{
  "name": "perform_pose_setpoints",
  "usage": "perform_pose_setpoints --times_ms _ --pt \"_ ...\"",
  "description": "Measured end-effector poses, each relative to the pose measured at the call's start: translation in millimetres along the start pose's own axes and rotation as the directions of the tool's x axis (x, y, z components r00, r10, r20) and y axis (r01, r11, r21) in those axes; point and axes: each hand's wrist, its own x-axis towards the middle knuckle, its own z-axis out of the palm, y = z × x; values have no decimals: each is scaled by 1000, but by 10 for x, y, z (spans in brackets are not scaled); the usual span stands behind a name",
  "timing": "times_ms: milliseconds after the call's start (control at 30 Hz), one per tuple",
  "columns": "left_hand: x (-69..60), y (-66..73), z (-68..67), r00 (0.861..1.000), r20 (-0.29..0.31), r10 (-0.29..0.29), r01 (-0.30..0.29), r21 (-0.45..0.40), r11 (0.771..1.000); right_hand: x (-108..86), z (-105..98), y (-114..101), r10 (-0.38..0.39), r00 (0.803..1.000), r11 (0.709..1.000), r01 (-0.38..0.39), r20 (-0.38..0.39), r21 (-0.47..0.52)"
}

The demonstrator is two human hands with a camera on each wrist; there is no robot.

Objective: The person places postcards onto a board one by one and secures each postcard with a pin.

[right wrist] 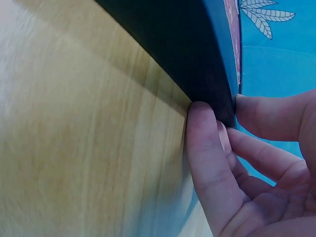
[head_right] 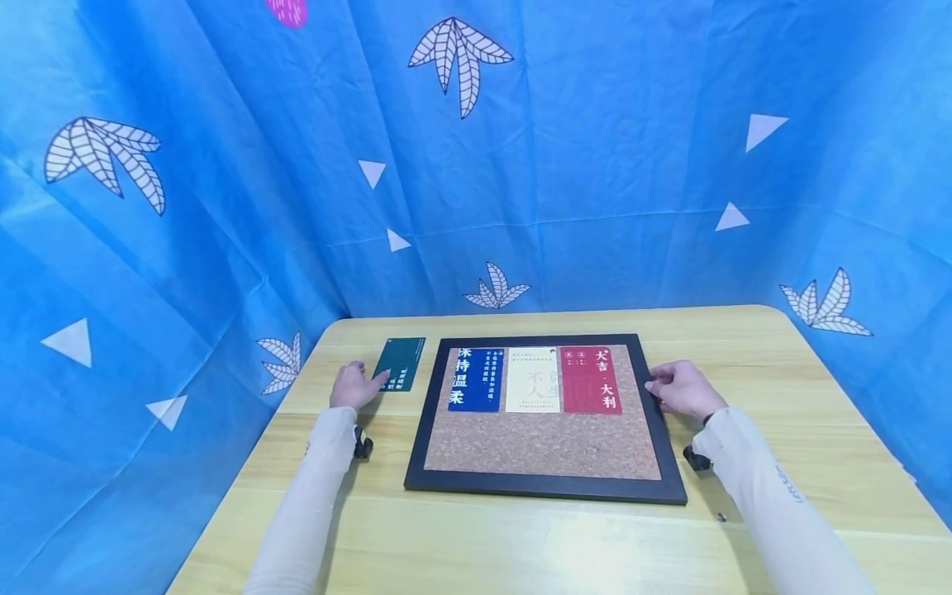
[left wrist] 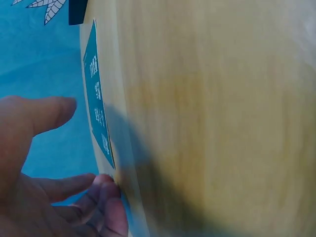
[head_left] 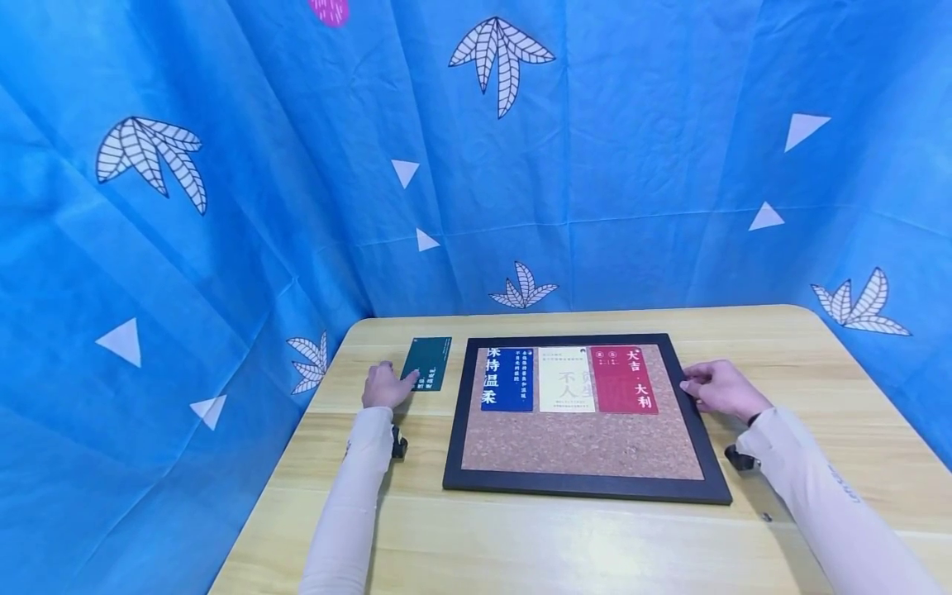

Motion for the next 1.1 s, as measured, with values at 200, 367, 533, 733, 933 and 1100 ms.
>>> perform_pose_setpoints --times_ms 200,367,533,733,933,1100 --pt "-17 58 38 999 9 -52 50 89 995 5 10 13 -7 1000 1000 7 1 12" --pt "-31 114 66 997 19 -68 65 142 988 13 17 25 -13 1000 1000 13 -1 28" --pt "-30 160 57 996 30 -86 80 145 986 22 31 33 -14 1000 1000 15 -9 26" --pt "6 146 47 992 58 -115 109 104 989 18 32 35 -24 1000 999 24 -18 22" --pt "33 65 34 992 77 -96 94 31 995 9 37 42 -26 999 1000 26 -21 15" --pt "7 44 -4 994 74 -77 80 -49 996 13 40 54 -28 999 999 28 -20 18"
